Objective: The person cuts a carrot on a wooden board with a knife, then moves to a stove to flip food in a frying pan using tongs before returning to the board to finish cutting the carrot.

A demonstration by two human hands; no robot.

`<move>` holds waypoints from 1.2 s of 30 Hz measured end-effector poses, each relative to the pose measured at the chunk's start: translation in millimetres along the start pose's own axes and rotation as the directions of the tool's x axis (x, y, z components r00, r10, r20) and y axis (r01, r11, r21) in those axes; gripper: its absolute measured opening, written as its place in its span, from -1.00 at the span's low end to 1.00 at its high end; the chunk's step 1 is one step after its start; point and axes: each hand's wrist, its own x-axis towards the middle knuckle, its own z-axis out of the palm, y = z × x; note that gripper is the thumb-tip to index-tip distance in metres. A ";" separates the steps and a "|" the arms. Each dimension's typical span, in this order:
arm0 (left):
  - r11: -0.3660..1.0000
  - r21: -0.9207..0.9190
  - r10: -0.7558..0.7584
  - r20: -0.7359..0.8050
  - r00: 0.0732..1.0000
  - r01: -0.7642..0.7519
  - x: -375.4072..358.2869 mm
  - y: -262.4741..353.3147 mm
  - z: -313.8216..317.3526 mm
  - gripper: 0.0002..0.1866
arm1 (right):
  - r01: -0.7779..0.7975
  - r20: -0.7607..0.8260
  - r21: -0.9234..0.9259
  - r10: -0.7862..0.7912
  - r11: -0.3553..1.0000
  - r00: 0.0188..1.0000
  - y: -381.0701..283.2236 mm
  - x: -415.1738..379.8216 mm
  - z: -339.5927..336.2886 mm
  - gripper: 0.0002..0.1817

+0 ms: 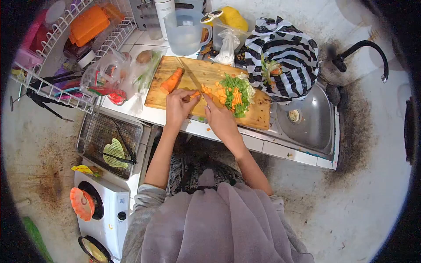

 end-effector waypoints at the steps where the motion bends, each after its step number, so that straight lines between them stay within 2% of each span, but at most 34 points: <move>1: 1.000 -0.019 -0.018 0.001 1.000 0.018 0.5 0.9 0.1 -0.76 | -0.002 0.003 0.001 0.002 1.000 1.000 1.2 0.9 -1.1 -0.56; 3: 0.998 -0.043 -0.040 0.005 0.999 0.040 -1.7 0.7 2.6 -0.76 | -0.046 0.051 0.137 0.039 0.990 0.998 5.9 2.2 -5.2 -0.55; 4: 0.998 -0.053 -0.043 0.001 0.999 0.043 -2.0 -1.2 3.4 -0.76 | -0.045 0.048 0.134 0.038 0.990 0.998 8.4 1.9 -6.9 -0.55; 6: 0.997 -0.063 -0.046 -0.009 0.999 0.045 1.4 -1.9 4.0 -0.76 | -0.014 -0.001 0.259 0.015 0.966 1.000 11.6 -1.3 -7.5 -0.55; 9: 0.996 -0.059 -0.063 -0.003 0.998 0.063 -1.1 -2.2 3.2 -0.76 | 0.000 -0.005 0.301 0.001 0.954 1.000 10.6 -5.2 -6.3 -0.54; 11: 0.999 0.008 -0.032 0.022 0.999 0.032 0.2 -5.8 2.9 -0.75 | -0.048 0.057 0.314 0.031 0.948 0.998 9.2 -4.3 -9.3 -0.54; 12: 0.999 0.007 -0.035 0.027 0.999 0.034 0.5 -3.4 3.2 -0.75 | -0.087 0.115 0.325 0.052 0.942 0.992 8.3 -2.5 -11.8 -0.53; 16: 0.998 -0.016 -0.065 0.026 0.998 0.066 0.7 0.5 0.7 -0.74 | -0.094 0.172 0.326 0.039 0.941 0.984 8.3 4.3 -18.5 -0.54; 18: 0.998 -0.014 -0.057 0.027 0.998 0.057 -0.3 -1.0 2.0 -0.75 | -0.037 0.108 0.215 0.014 0.976 0.994 6.2 7.1 -10.8 -0.56; 22: 0.997 -0.046 -0.054 0.027 0.998 0.055 0.4 -3.0 2.7 -0.76 | -0.089 0.158 0.126 0.069 0.988 0.985 -2.0 7.9 -9.6 -0.56; 24: 0.998 -0.047 -0.049 0.033 0.998 0.051 1.1 -3.5 3.0 -0.76 | -0.026 0.049 0.036 0.025 0.999 0.998 -1.7 8.0 -2.4 -0.56; 25: 0.997 -0.050 -0.052 0.021 0.998 0.053 2.1 -4.5 3.8 -0.77 | -0.026 0.045 0.035 0.025 0.999 0.999 -1.9 10.3 -2.6 -0.56; 28: 0.995 -0.060 -0.074 0.017 0.997 0.075 -2.6 -6.7 7.0 -0.77 | -0.059 0.104 0.055 0.053 0.997 0.993 -1.5 11.8 -5.1 -0.55; 30: 0.995 -0.061 -0.084 0.008 0.996 0.085 -0.2 -6.0 4.2 -0.76 | -0.076 0.124 0.221 0.050 0.972 0.991 4.7 16.1 -9.7 -0.55; 33: 0.997 -0.038 -0.062 0.003 0.998 0.062 -0.3 -3.0 4.0 -0.75 | -0.142 0.162 0.314 0.095 0.939 0.982 6.8 9.9 -22.4 -0.55; 36: 0.996 -0.062 -0.057 0.007 0.998 0.057 -0.4 -6.2 5.4 -0.75 | -0.116 0.162 0.350 0.062 0.930 0.985 9.5 4.2 -20.9 -0.55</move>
